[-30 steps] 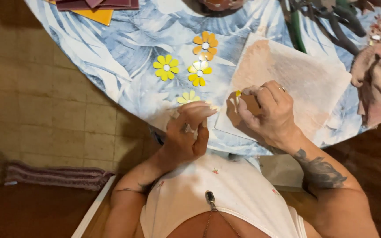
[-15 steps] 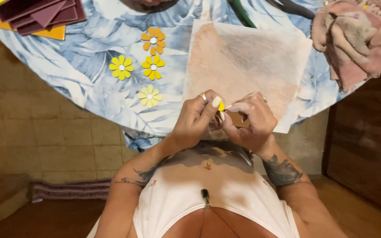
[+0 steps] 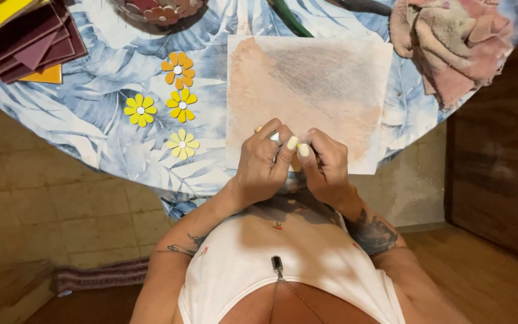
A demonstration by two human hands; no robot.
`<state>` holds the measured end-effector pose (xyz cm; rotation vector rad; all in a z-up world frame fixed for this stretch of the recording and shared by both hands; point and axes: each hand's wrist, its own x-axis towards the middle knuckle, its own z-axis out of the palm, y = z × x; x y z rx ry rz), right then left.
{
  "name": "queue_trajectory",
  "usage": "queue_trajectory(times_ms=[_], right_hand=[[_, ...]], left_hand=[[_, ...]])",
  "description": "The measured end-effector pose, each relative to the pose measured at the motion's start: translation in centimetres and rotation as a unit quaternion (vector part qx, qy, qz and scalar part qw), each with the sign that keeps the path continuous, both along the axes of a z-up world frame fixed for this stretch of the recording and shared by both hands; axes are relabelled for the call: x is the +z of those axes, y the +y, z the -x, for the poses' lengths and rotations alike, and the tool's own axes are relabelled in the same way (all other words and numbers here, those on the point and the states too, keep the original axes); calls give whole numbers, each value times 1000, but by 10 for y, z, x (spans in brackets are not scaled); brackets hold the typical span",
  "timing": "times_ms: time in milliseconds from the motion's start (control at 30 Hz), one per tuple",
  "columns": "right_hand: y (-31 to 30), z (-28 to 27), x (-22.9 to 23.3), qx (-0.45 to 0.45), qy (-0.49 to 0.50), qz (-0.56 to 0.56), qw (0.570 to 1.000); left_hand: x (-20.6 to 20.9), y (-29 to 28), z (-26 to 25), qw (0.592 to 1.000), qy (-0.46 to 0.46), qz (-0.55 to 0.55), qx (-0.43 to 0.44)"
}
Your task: Sanding the edges of small flower-shaped mosaic tiles on a piece of sandpaper.
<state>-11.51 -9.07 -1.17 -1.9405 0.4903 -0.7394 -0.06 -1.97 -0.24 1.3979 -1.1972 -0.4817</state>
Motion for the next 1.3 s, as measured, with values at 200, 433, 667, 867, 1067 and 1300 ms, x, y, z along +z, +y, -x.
queue_trajectory(times_ms=[200, 433, 667, 867, 1067, 1300], right_hand=[[-4, -2, 2, 50, 13, -67, 996], [-8, -2, 3, 73, 47, -42, 995], [-14, 2, -1, 65, 73, 22, 995], [-44, 35, -20, 29, 208, 445, 870], [-45, 40, -21, 36, 252, 535, 806], [-68, -99, -20, 157, 239, 477, 831]], left_hand=[[-1, 3, -2, 1000, 8, 0, 7], [-8, 7, -4, 1000, -17, 5, 19], [-5, 27, -15, 976, -202, 35, 78], [-29, 35, -3, 919, -389, -45, -39], [-27, 37, -7, 904, -396, -138, -87], [-37, 40, -8, 888, -444, -101, -60]])
